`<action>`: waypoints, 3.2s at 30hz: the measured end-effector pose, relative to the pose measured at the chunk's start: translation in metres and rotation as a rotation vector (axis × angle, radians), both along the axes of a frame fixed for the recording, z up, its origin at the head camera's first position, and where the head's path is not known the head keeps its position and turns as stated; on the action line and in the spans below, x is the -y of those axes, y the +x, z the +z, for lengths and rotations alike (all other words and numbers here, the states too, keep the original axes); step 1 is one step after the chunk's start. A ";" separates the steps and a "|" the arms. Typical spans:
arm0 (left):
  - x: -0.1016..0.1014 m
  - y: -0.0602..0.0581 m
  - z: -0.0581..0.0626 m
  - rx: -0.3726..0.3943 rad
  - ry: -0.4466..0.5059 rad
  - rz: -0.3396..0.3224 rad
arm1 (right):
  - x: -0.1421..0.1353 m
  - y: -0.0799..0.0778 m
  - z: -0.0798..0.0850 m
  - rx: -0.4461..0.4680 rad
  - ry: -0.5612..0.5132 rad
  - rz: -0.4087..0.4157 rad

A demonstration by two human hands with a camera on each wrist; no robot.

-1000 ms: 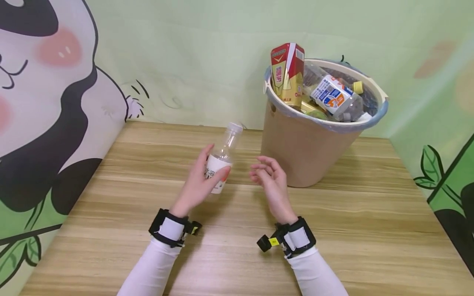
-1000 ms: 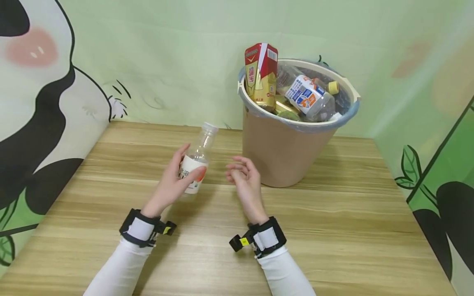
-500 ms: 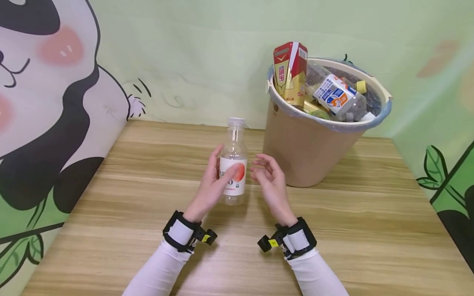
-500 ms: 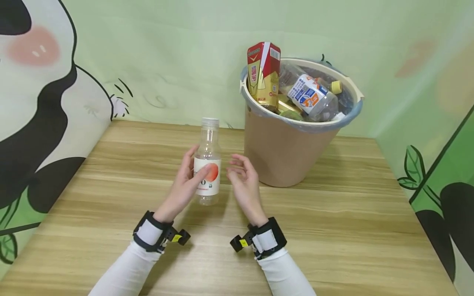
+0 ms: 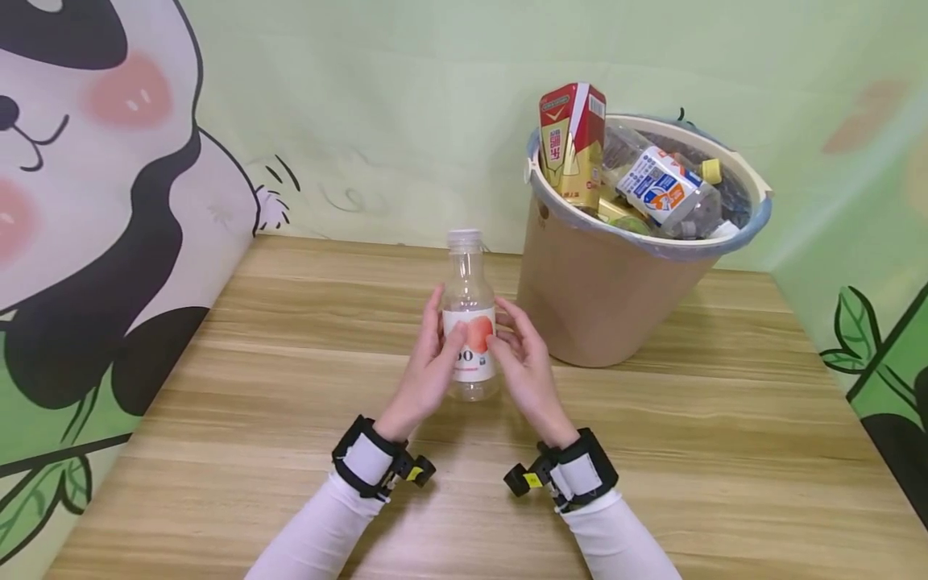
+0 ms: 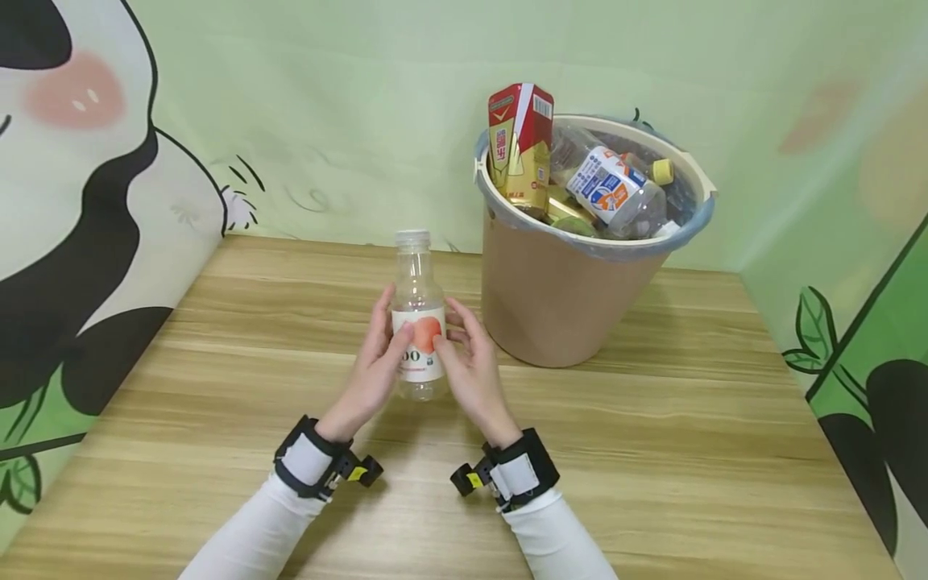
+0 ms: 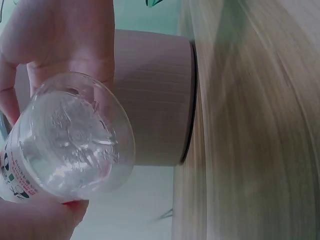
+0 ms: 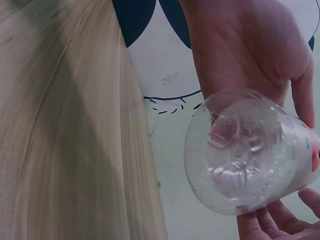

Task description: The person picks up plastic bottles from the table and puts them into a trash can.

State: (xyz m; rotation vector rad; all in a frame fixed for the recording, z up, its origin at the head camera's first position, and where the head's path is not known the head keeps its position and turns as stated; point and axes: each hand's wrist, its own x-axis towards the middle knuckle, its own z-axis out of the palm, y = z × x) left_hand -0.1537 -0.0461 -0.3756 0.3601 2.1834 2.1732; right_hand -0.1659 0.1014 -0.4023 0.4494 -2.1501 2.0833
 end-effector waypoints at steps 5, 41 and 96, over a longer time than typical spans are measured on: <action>-0.001 0.002 0.001 0.006 -0.056 0.007 | -0.002 -0.001 -0.001 0.013 0.022 0.020; 0.013 -0.002 0.004 -0.332 -0.286 0.184 | -0.032 -0.012 0.079 -0.502 0.569 -0.102; 0.021 -0.022 -0.029 -0.359 -0.337 0.201 | -0.115 -0.048 0.189 -0.494 0.704 -0.543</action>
